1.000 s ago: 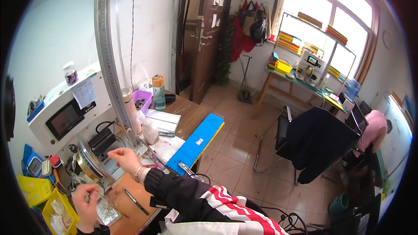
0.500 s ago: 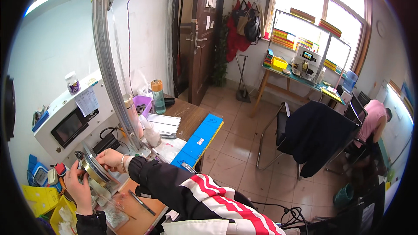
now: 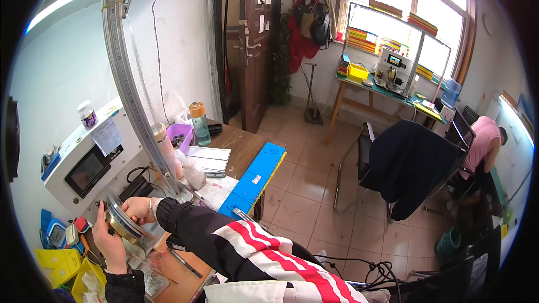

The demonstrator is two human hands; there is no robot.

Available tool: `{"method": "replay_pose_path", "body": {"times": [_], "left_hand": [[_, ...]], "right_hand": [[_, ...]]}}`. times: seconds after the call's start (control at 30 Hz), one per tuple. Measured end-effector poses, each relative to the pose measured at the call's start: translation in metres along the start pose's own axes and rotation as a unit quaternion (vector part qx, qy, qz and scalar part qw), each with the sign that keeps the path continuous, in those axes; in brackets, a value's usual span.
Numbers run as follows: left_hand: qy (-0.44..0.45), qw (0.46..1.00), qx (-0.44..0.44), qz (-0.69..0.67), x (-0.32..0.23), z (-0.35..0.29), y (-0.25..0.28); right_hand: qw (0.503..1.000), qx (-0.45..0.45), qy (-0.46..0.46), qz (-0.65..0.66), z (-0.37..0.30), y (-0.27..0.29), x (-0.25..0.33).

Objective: Assembling small mechanical and electronic components at a workshop bench.

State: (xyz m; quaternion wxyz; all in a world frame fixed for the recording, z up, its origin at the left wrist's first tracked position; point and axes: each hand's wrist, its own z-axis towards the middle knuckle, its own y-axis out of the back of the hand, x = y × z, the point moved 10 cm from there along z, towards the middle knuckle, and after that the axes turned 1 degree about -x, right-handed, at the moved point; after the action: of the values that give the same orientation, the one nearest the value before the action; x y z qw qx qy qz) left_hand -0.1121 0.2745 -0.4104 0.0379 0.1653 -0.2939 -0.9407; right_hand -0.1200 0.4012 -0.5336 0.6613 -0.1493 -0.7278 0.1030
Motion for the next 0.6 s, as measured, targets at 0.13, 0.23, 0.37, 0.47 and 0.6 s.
{"method": "replay_pose_path", "body": {"times": [0.13, 0.23, 0.37, 0.47, 0.6], "left_hand": [[0.049, 0.996, 0.049, -0.049, 0.014, -0.002, -0.002], [0.116, 0.984, 0.092, -0.101, 0.042, -0.012, 0.004], [0.18, 0.966, 0.045, -0.18, 0.075, -0.029, 0.039], [0.225, 0.952, 0.052, -0.201, 0.125, -0.05, 0.057], [0.176, 0.975, 0.016, -0.133, 0.156, -0.061, 0.074]], "right_hand": [[1.0, -0.006, 0.014, 0.013, -0.011, -0.002, 0.0], [0.996, -0.085, 0.03, 0.003, -0.036, 0.01, -0.002], [0.951, -0.283, 0.101, 0.071, -0.111, 0.035, 0.0], [0.938, -0.318, 0.132, 0.049, -0.135, 0.024, -0.029], [0.924, -0.286, 0.223, -0.122, -0.158, -0.022, -0.032]]}}
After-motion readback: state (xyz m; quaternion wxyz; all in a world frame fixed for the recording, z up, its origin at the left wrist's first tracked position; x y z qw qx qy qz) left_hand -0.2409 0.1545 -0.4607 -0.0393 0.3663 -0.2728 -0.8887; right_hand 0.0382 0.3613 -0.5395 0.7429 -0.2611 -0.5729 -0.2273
